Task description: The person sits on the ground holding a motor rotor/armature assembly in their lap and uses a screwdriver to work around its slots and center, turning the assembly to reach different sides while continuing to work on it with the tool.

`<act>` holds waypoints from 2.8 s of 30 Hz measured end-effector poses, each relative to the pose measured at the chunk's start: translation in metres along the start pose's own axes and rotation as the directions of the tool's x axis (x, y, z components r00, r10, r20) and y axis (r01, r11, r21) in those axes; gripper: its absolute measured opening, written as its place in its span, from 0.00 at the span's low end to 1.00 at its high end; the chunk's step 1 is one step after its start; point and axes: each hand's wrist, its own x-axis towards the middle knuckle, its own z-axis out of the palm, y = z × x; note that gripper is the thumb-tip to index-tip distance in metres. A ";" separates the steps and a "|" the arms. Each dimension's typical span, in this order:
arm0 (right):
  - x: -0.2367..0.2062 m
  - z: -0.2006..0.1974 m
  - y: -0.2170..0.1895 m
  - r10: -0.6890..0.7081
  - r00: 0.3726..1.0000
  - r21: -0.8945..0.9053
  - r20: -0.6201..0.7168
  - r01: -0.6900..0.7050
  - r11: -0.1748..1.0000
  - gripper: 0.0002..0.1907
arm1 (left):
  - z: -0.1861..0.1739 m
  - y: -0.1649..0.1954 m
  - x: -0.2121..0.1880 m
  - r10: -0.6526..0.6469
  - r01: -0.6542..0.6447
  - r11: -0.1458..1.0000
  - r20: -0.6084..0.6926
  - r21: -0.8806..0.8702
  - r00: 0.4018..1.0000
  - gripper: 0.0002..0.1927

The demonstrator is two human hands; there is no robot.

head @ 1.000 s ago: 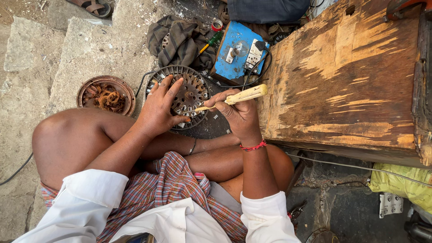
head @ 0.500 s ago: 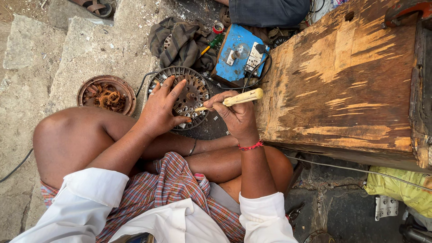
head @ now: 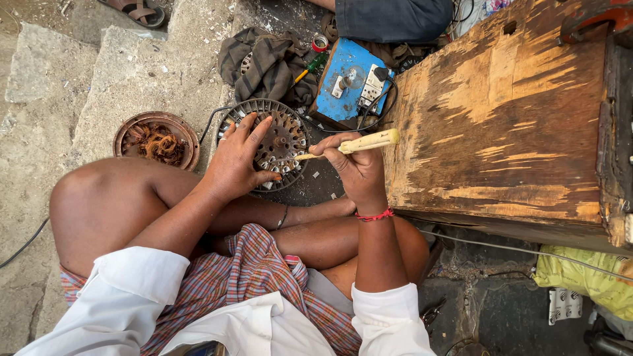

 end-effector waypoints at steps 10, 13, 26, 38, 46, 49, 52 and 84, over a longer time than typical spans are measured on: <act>0.000 -0.002 0.013 0.022 0.999 0.079 -0.043 -0.019 0.997 0.07 | -0.001 0.001 0.000 -0.016 0.016 1.000 0.013 0.005 1.000 0.65; 0.000 -0.002 0.015 0.036 0.997 0.090 -0.061 -0.031 0.995 0.07 | -0.001 0.002 0.000 -0.027 0.027 1.000 0.013 0.005 1.000 0.65; 0.004 0.013 0.013 0.027 1.000 -0.019 0.002 -0.027 0.999 0.07 | -0.003 0.003 0.002 -0.029 0.029 1.000 0.011 -0.002 1.000 0.65; -0.001 0.014 -0.003 0.064 0.997 0.013 -0.051 -0.063 0.998 0.07 | -0.002 0.002 0.001 -0.018 0.018 1.000 0.006 -0.013 1.000 0.65; 0.001 0.021 -0.008 0.036 0.996 -0.156 0.078 -0.023 0.987 0.05 | -0.003 0.000 0.002 -0.002 0.002 1.000 -0.006 -0.008 1.000 0.65; 0.002 0.021 -0.010 -0.028 0.999 0.107 -0.041 0.032 0.994 0.06 | -0.002 0.000 -0.001 -0.006 0.006 1.000 -0.020 -0.007 1.000 0.65; 0.004 0.027 -0.009 0.043 0.999 -0.085 0.012 -0.042 0.995 0.07 | -0.003 -0.001 0.001 0.007 -0.008 1.000 -0.029 -0.010 1.000 0.65; 0.004 0.019 0.000 0.019 0.998 0.075 -0.060 -0.014 0.997 0.06 | -0.006 -0.003 0.000 0.051 -0.052 0.998 -0.052 -0.020 0.997 0.66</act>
